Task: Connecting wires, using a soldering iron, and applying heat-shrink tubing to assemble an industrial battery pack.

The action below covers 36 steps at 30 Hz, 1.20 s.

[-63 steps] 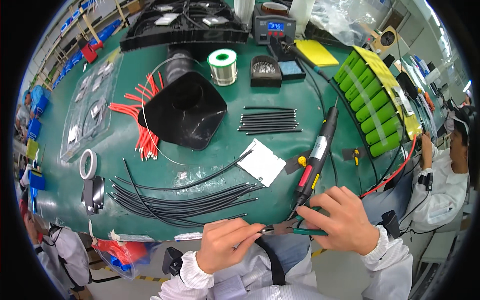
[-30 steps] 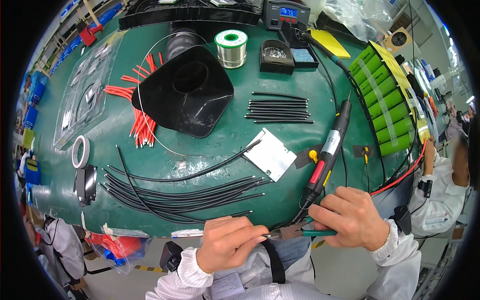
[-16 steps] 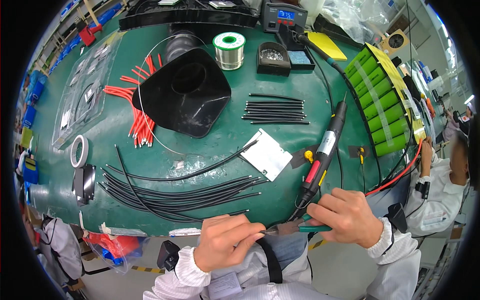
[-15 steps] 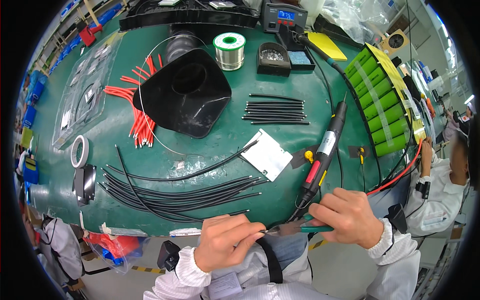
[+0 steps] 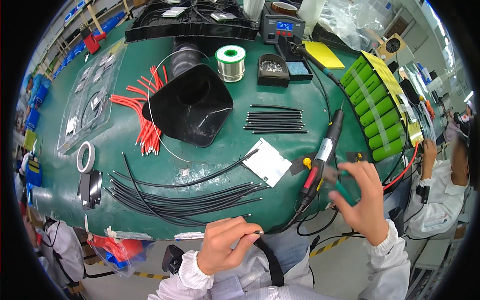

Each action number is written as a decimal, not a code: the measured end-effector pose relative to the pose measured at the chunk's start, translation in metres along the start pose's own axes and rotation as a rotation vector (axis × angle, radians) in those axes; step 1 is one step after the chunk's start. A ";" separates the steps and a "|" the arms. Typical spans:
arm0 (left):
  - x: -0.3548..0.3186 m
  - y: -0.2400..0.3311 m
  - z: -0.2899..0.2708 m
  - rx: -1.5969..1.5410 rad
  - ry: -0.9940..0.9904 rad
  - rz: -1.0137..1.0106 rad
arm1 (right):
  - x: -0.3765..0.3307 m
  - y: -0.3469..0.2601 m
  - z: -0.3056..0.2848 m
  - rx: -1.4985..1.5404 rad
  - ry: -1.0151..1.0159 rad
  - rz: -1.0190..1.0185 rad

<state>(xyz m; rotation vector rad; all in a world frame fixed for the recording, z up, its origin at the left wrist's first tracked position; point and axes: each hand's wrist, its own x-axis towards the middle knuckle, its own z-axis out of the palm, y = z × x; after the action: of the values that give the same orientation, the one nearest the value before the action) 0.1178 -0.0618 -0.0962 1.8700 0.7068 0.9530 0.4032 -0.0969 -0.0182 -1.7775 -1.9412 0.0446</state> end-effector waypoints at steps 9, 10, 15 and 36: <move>0.003 0.016 -0.004 0.057 0.090 -0.059 | 0.024 0.014 0.017 -0.014 0.072 0.096; 0.005 0.016 -0.005 0.058 0.092 -0.070 | 0.026 0.014 0.016 -0.014 0.073 0.091; 0.015 0.026 -0.001 0.066 0.149 -0.195 | 0.040 0.024 0.024 -0.143 0.044 0.082; 0.036 0.012 0.001 0.262 0.306 -0.146 | 0.056 -0.043 0.068 0.271 -0.337 0.170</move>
<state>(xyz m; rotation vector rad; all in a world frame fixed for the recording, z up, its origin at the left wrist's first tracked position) 0.1387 -0.0401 -0.0737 1.8815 1.1852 1.1050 0.3361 -0.0295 -0.0433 -1.8314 -1.8872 0.6722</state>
